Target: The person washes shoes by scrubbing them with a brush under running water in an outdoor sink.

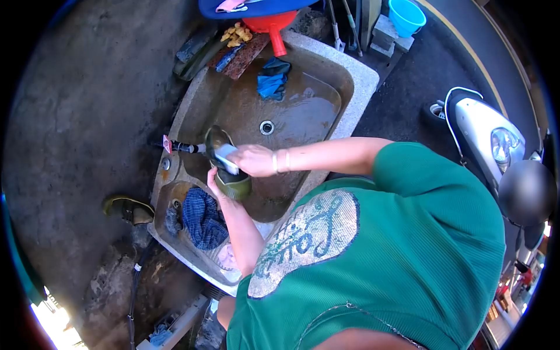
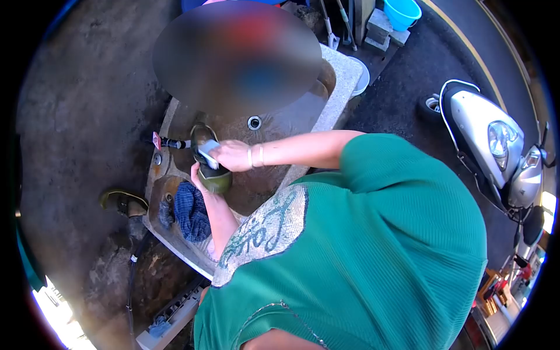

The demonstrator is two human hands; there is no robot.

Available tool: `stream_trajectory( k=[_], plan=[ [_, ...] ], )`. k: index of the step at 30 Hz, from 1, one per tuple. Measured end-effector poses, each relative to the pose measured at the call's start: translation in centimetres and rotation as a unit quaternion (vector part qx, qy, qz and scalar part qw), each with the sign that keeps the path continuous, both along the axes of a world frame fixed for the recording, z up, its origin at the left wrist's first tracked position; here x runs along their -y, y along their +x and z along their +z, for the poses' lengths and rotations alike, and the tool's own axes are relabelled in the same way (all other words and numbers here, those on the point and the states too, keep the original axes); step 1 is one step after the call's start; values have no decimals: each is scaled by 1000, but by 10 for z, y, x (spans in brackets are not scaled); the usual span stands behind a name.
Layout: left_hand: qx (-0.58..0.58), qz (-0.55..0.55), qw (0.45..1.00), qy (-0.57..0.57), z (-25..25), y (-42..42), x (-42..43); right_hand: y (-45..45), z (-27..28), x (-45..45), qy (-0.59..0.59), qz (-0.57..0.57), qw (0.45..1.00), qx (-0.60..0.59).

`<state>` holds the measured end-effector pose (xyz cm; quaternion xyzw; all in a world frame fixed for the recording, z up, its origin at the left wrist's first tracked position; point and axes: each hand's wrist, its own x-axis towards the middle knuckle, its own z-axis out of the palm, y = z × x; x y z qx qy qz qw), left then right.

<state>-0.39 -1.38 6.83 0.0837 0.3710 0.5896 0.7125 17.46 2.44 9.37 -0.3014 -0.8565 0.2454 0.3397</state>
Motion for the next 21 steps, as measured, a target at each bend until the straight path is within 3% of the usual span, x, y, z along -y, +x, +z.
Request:
stream_trajectory(
  k=[1, 5, 6, 7, 9, 11, 12, 15, 16, 17, 19, 20, 21],
  plan=[
    [2, 4, 1000, -13, -3, 5, -1, -6, -5, -12, -22, -40, 998, 53],
    [-4, 8, 1000, 4, -8, -1, 7, -10, -2, -17, -97, -43, 993, 48],
    [-36, -7, 998, 53, 6, 0, 7, -6, 3, -2, -101, 6, 993, 61],
    [6, -25, 1000, 3, -2, -15, 7, 0, 7, 7, -104, 60, 990, 78],
    [-30, -16, 997, -68, 4, -11, 5, -5, 2, 5, -81, 44, 995, 33],
    [-59, 28, 995, -71, -2, 2, 3, -14, -6, -22, -78, -50, 994, 56],
    [-37, 18, 998, -51, -8, 2, 2, -16, -7, -36, -89, -41, 989, 108],
    [-26, 2, 999, -30, -13, -9, 13, -5, -1, -10, -122, -44, 991, 26],
    [0, -22, 1000, -13, -4, -10, 15, 0, 1, -3, -71, 92, 980, 161],
    [26, -33, 999, -27, 7, -4, 17, -1, -2, 12, -92, 84, 990, 68],
    [-21, -19, 996, -85, -12, -10, 14, -9, -9, 1, -95, 45, 991, 86],
    [-41, 16, 996, -84, -20, -3, 13, -12, -13, -12, -113, 27, 981, 155],
    [-8, 6, 997, -73, -28, 0, 14, -18, -17, -27, -106, -16, 987, 122]
  ],
)
